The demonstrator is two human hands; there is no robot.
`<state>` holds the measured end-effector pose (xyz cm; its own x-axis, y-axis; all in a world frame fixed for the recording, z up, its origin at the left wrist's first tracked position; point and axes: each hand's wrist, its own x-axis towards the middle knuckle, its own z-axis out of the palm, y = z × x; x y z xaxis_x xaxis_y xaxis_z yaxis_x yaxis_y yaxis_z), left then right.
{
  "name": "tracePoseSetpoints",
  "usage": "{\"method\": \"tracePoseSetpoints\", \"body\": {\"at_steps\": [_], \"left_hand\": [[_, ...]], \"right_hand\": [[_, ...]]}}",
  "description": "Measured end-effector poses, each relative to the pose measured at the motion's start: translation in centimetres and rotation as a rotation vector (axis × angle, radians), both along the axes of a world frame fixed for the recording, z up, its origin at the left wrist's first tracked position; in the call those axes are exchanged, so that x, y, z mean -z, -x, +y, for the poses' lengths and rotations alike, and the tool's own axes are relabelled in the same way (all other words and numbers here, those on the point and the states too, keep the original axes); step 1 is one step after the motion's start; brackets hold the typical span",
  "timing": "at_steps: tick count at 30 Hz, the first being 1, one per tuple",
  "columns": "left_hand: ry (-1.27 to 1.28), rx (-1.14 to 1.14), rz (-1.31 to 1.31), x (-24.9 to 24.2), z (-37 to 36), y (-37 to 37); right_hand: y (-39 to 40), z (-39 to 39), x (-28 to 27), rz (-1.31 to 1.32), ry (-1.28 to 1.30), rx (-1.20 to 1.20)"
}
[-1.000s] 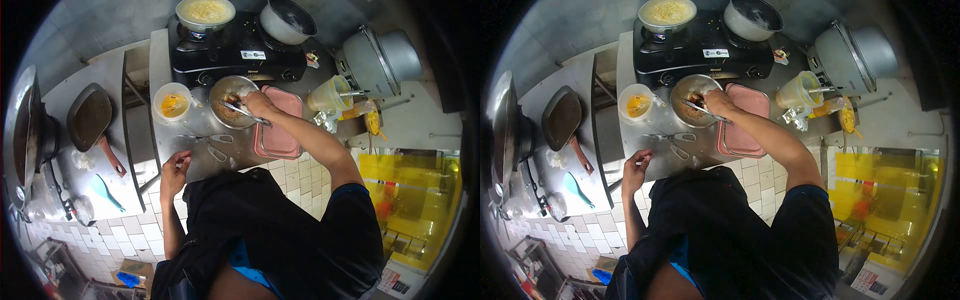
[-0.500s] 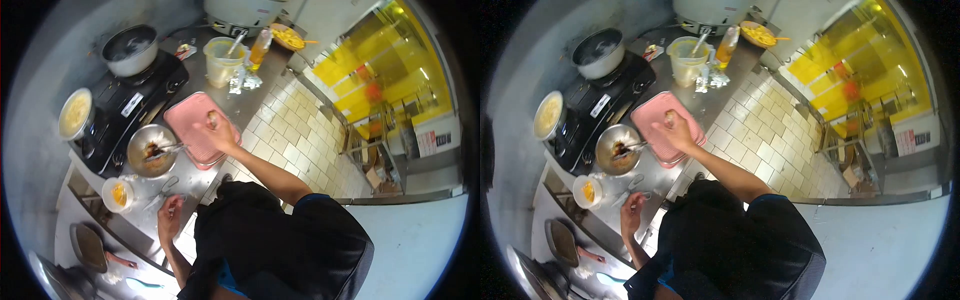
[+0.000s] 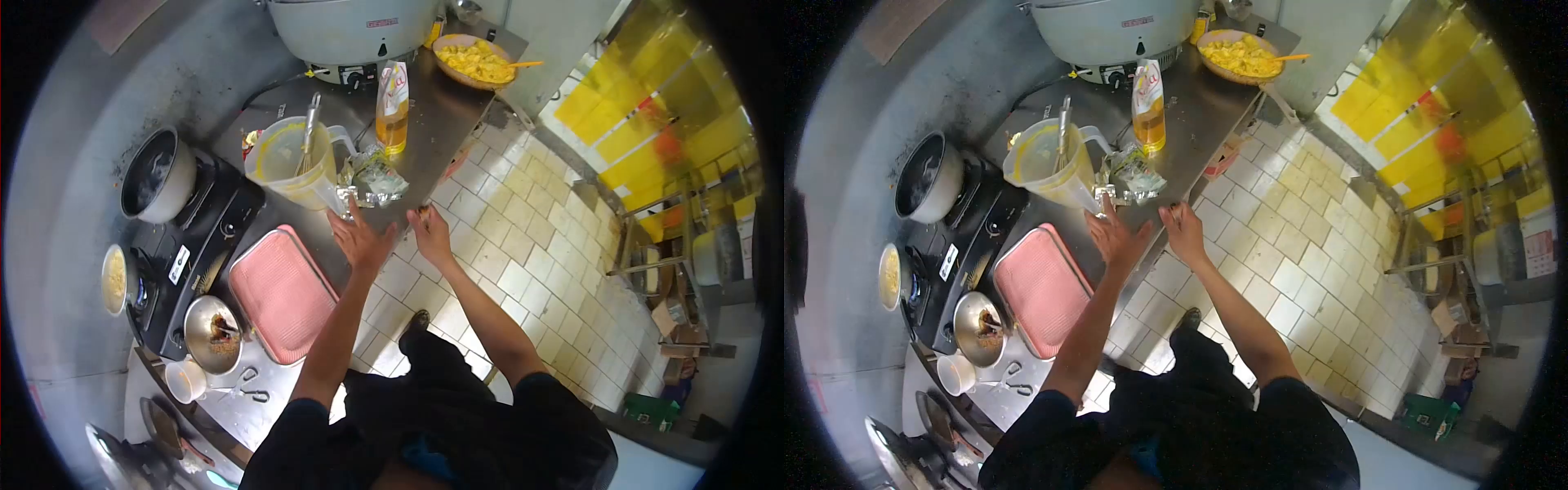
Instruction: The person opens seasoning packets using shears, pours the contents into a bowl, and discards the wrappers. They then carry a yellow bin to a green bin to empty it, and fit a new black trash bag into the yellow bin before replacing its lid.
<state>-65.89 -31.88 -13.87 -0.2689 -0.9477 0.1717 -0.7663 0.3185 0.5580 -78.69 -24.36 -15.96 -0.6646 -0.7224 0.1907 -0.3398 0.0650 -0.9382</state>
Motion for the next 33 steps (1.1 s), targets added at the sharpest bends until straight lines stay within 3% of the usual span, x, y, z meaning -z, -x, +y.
{"method": "tracePoseSetpoints", "body": {"at_steps": [3,5,6,7,9,10,12,15,16,17,21,22,24,26,27,29,30,32,33], "left_hand": [[0.084,-0.115,-0.081,2.0,-2.6,4.9],[0.157,-0.182,-0.080,0.0,-2.4,6.8],[0.182,-0.200,-0.215,0.7,-2.9,7.8],[0.359,-0.213,-0.282,3.5,-4.0,7.9],[0.724,-0.300,-0.426,9.3,-5.9,8.1],[0.527,-0.260,-0.439,8.2,-6.7,7.7],[0.652,-0.246,-0.381,11.7,-8.0,6.7],[0.507,-0.172,-0.328,11.8,-7.7,5.7],[0.510,-0.095,-0.211,10.5,-7.5,4.6],[0.458,-0.117,-0.268,8.9,-6.3,5.1],[0.448,-0.091,-0.199,7.1,-4.6,11.1],[0.431,-0.063,-0.175,7.1,-4.5,13.5],[0.382,0.006,-0.133,7.3,-4.4,19.1],[0.333,0.098,-0.075,7.4,-4.2,25.1],[0.306,0.148,-0.047,7.4,-4.0,28.2],[0.245,0.255,0.003,7.4,-3.5,34.2],[0.218,0.302,0.022,7.3,-3.1,37.3],[0.174,0.387,0.065,7.4,-2.4,43.0],[0.151,0.419,0.079,7.5,-1.9,45.7]], "right_hand": [[0.5,3.6,2.8,-0.152,0.028,0.037],[2.2,8.0,5.7,-0.024,-0.148,-0.048],[2.8,10.2,6.6,-0.068,-0.166,-0.030],[4.0,11.7,6.8,-0.108,-0.176,0.001],[7.7,14.3,2.1,-0.125,-0.308,0.053],[10.2,15.2,1.7,-0.115,-0.309,0.148],[16.1,16.7,1.2,-0.036,-0.394,0.074],[24.0,18.0,1.3,-0.072,-0.411,0.122],[25.9,18.3,0.2,-0.093,-0.479,0.101],[28.6,19.0,0.6,-0.079,-0.481,0.126],[36.5,26.6,9.3,0.207,-0.847,-0.015],[36.9,30.6,12.2,0.156,-0.898,0.077],[35.9,36.2,10.8,-0.076,-1.296,0.136],[33.8,43.4,13.4,-0.233,-1.470,0.126],[31.4,46.7,12.4,-0.142,-1.426,0.091],[26.5,52.8,16.8,-0.291,-1.524,0.146],[27.1,50.1,10.5,-0.482,-1.610,0.043],[22.0,53.4,15.8,-0.479,-1.544,0.244],[23.1,51.8,13.7,-0.785,-1.478,0.311]]}}
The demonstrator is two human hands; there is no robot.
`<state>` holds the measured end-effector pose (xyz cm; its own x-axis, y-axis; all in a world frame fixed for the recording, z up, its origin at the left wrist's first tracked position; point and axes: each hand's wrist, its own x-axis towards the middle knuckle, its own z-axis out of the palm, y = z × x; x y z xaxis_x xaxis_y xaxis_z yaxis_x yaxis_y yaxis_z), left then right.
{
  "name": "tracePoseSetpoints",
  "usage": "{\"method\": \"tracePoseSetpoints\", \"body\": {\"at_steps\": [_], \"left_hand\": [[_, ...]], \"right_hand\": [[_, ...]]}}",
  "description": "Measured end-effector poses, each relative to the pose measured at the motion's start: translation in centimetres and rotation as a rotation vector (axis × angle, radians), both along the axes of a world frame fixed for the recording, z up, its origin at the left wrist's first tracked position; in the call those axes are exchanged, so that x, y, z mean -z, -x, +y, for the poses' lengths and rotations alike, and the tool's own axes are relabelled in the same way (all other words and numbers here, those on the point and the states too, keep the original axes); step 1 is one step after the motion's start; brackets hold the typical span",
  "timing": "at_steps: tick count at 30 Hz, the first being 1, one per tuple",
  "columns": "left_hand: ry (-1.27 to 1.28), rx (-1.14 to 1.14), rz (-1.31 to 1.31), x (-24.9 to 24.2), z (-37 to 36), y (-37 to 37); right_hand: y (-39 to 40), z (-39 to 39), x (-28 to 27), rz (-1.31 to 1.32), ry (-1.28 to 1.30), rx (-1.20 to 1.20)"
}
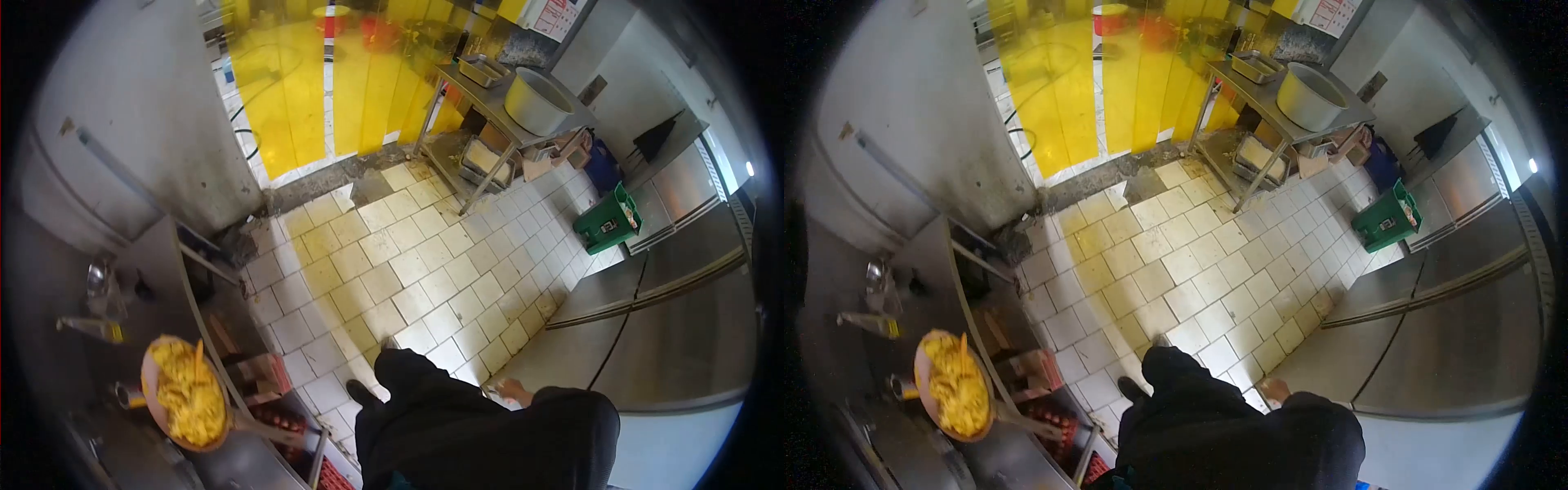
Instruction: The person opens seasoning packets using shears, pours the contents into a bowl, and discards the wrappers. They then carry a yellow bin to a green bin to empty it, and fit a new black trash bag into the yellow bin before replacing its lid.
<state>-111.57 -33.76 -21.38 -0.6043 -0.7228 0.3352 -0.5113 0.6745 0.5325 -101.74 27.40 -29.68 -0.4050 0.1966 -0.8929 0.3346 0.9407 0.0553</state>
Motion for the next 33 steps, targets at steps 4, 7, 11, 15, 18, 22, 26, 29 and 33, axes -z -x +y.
{"method": "tracePoseSetpoints", "body": {"at_steps": [4,7,11,15,18,22,26,29,33], "left_hand": [[-0.072,0.046,-0.012,0.1,1.6,8.4],[-0.110,0.016,-0.018,0.3,3.4,13.1],[-0.165,0.054,-0.029,1.4,5.7,20.5],[-0.230,0.136,-0.063,3.4,7.7,28.9],[-0.295,0.165,-0.074,4.8,8.1,35.0],[-0.479,0.168,-0.033,6.4,6.8,42.7],[-0.881,0.258,0.180,8.6,3.8,58.1],[-1.003,0.517,-0.265,1.6,4.8,77.1],[-0.727,1.173,-0.310,-7.4,12.6,94.5]], "right_hand": [[5.8,-3.3,-0.8,0.168,0.020,0.154],[16.6,-0.7,6.5,0.240,0.030,-0.133],[44.8,-3.0,5.7,0.400,0.076,-0.172],[70.1,-8.3,1.3,0.943,0.247,-0.281],[82.0,-13.6,-7.1,0.952,0.543,0.112],[87.9,-15.4,-8.6,1.071,0.885,0.139],[84.6,-10.8,-6.1,1.016,0.657,0.233],[83.3,-7.0,-4.7,0.833,0.722,0.644],[89.6,-7.2,-11.3,0.778,0.690,0.774]]}}
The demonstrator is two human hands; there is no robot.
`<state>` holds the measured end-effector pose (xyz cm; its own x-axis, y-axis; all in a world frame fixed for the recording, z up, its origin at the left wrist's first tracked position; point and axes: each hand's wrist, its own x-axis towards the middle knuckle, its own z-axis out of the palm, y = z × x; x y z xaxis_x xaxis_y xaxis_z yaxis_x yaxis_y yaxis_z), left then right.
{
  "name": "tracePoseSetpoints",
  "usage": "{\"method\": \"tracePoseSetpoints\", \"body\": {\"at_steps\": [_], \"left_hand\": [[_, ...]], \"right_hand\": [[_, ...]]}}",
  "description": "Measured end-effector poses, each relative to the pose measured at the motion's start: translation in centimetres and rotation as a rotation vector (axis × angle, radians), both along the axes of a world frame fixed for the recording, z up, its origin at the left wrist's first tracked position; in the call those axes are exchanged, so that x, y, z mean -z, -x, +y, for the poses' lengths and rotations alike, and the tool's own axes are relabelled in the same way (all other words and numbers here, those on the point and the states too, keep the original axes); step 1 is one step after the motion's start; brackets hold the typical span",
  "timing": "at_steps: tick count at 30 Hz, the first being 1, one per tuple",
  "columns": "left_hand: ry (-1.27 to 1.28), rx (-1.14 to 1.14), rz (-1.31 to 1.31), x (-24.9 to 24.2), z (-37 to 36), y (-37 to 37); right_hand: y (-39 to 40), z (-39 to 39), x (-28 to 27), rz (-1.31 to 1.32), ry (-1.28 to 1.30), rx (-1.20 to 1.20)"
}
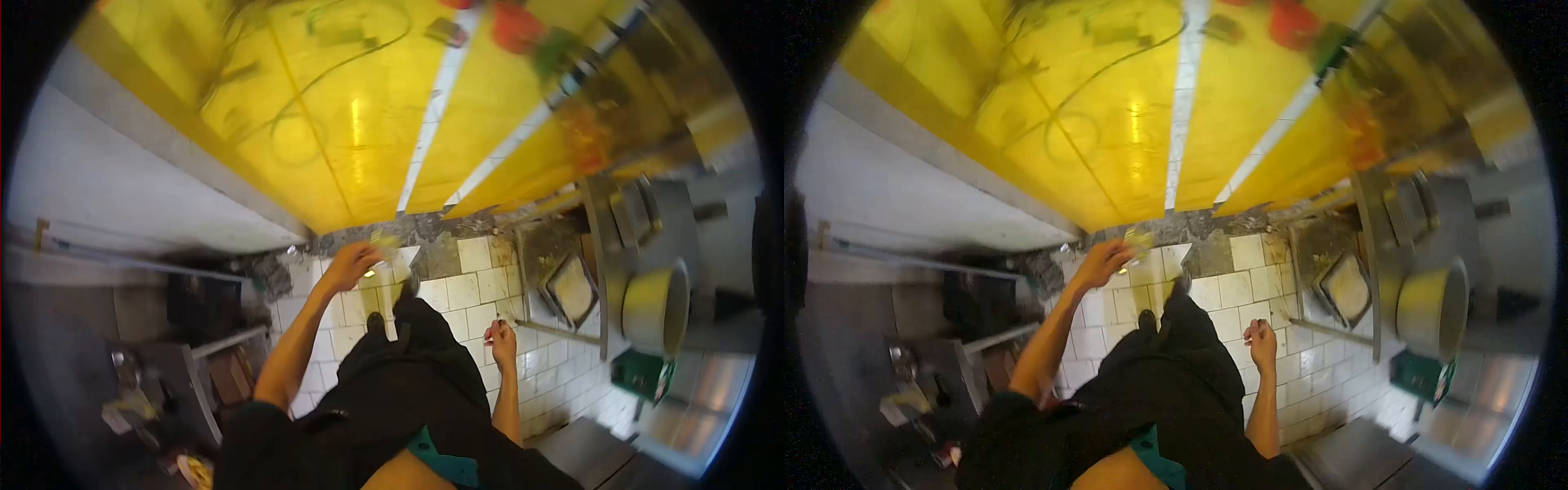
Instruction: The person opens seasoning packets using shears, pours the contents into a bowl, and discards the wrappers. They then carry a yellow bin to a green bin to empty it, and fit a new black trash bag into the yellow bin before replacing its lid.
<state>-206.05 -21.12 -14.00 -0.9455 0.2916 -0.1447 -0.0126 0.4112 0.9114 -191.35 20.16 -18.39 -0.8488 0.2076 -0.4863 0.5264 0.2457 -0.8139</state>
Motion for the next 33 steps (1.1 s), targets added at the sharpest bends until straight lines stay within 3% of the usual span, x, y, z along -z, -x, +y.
{"method": "tracePoseSetpoints", "body": {"at_steps": [1,3,5,6,8,10,11,12,13,14,16,18,19,21,22,23,24,25,27,29,31,33], "left_hand": [[-0.067,0.105,0.105,-1.6,2.2,3.2],[-0.035,0.225,0.094,-5.8,5.9,8.5],[0.007,0.168,0.475,-5.6,8.1,12.7],[0.018,0.134,0.459,-6.7,8.6,13.8],[-0.075,0.012,0.793,-9.7,9.2,16.5],[-0.017,-0.017,0.847,-10.2,8.2,20.0],[0.034,-0.047,0.899,-10.3,7.5,21.5],[0.158,-0.136,0.908,-10.5,6.1,23.3],[0.323,-0.381,0.820,-8.8,3.3,27.2],[0.355,-0.537,0.903,-8.3,0.7,29.9],[0.498,-0.748,0.908,-8.9,-4.3,33.6],[0.375,-0.949,0.836,-9.1,-9.8,35.9],[0.042,-1.058,0.812,-6.4,-13.4,36.0],[0.063,-1.070,0.884,-4.5,-17.6,36.1],[0.385,-1.121,0.858,-5.2,-18.1,37.2],[0.707,-1.172,0.825,-6.1,-18.3,38.1],[0.733,-1.163,0.840,-7.5,-16.5,40.4],[0.774,-1.257,0.603,-8.4,-14.0,42.5],[0.551,-1.169,0.722,-6.4,-12.4,45.1],[0.561,-1.060,0.318,-4.5,-9.0,47.3],[0.452,-0.829,0.302,-0.6,-5.4,48.3],[0.486,-0.597,0.153,-1.4,-1.2,47.3]], "right_hand": [[2.5,0.2,-0.5,0.055,-0.019,0.003],[9.9,-0.5,-2.1,0.115,-0.156,-0.217],[18.4,-3.3,-3.2,0.183,-0.229,-0.456],[22.5,-4.6,-3.5,0.222,-0.265,-0.575],[29.6,-9.0,-6.7,0.382,-0.103,-0.794],[36.7,-11.1,-5.7,0.633,-0.324,-1.074],[40.0,-11.4,-6.0,0.634,-0.324,-1.077],[42.8,-11.8,-7.4,0.509,-0.249,-0.928],[48.7,-12.0,-8.1,0.423,-0.187,-0.751],[51.9,-11.7,-8.0,0.438,-0.202,-0.728],[56.1,-7.9,-7.7,0.575,-0.385,-0.259],[59.6,-3.8,-7.1,0.533,-0.414,-0.088],[60.0,-0.9,-6.7,0.490,-0.437,0.065],[60.7,2.8,-7.5,0.476,-0.426,0.193],[60.3,5.8,-3.0,0.646,-0.423,0.274],[60.1,5.7,-5.9,0.589,-0.516,0.317],[59.9,5.2,-8.7,0.517,-0.584,0.346],[59.5,6.6,-9.4,0.504,-0.635,0.415],[58.9,7.4,-10.3,0.518,-0.648,0.422],[59.3,8.7,-9.7,0.434,-0.651,0.446],[60.3,9.7,-8.9,0.374,-0.640,0.441],[61.6,11.1,-8.3,0.164,-0.628,0.364]]}}
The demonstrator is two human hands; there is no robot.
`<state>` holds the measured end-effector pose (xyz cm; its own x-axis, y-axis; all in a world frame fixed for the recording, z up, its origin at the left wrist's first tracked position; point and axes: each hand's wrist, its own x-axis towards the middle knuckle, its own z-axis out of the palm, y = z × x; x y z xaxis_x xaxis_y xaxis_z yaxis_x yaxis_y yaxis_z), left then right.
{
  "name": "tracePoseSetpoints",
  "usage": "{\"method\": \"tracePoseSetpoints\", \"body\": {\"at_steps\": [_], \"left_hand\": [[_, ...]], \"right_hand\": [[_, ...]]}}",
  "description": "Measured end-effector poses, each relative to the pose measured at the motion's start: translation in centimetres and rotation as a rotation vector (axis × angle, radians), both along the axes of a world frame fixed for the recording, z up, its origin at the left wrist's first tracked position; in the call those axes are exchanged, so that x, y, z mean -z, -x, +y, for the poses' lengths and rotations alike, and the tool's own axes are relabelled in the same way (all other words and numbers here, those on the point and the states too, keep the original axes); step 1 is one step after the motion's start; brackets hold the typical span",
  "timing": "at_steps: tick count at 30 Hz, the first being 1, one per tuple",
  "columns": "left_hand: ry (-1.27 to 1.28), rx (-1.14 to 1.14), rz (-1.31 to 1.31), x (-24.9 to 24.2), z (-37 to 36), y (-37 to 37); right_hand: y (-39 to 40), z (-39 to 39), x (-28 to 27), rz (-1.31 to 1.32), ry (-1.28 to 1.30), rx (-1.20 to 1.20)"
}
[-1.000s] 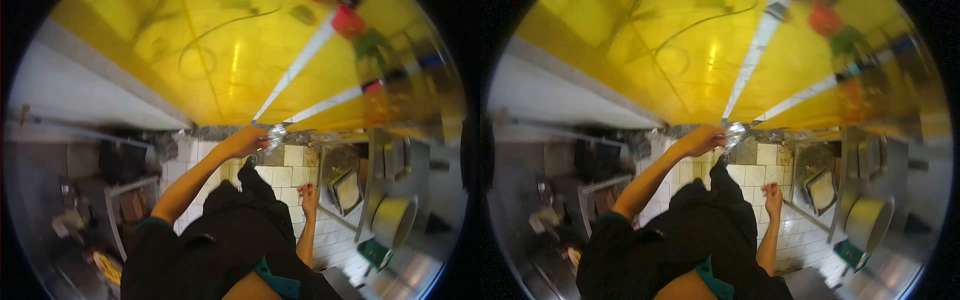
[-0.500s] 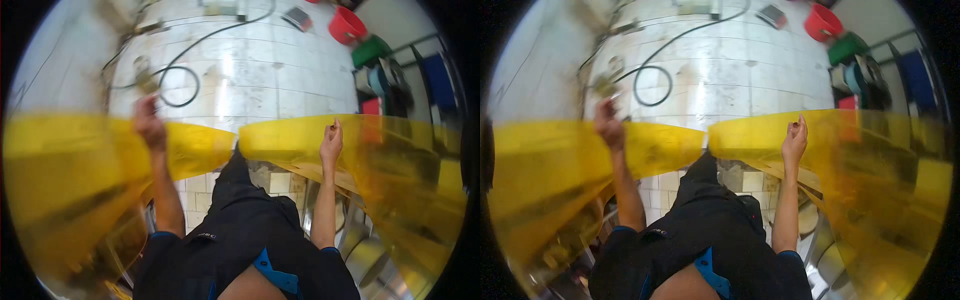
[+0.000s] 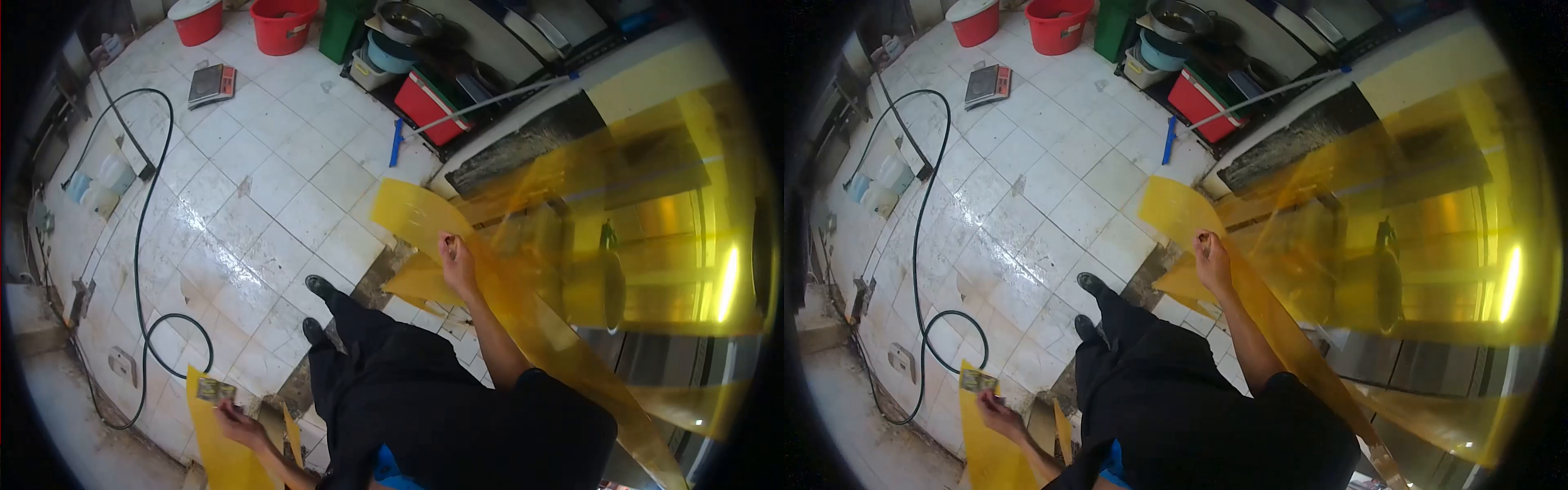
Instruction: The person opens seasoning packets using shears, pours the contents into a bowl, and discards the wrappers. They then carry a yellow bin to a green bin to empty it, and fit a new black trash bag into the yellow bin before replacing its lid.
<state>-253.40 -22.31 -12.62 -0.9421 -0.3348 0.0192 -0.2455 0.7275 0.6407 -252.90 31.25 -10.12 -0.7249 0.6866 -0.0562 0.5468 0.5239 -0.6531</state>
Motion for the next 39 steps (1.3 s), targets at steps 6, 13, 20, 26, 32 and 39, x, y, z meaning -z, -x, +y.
{"method": "tracePoseSetpoints", "body": {"at_steps": [6,13,20,26,32,39], "left_hand": [[-0.276,-0.133,-0.308,0.6,3.8,-9.9],[-0.521,-0.232,-0.737,3.3,8.9,-24.5],[-0.264,-0.625,-0.300,1.3,10.4,-24.5],[0.032,-1.011,-0.008,-1.4,17.6,-32.4],[0.462,-1.512,-0.024,-3.0,30.7,-44.2],[0.112,-2.461,0.152,-3.0,40.0,-51.6]], "right_hand": [[4.8,5.0,7.5,-0.252,-0.179,-0.230],[12.7,8.4,18.7,-0.352,-0.108,-0.329],[19.2,-6.9,19.2,-0.371,0.015,-0.993],[5.4,-31.7,8.4,-0.849,0.100,-2.572],[-20.0,-39.7,5.3,-0.662,0.225,-3.421],[-37.1,-43.0,2.6,-0.761,0.442,-3.277]]}}
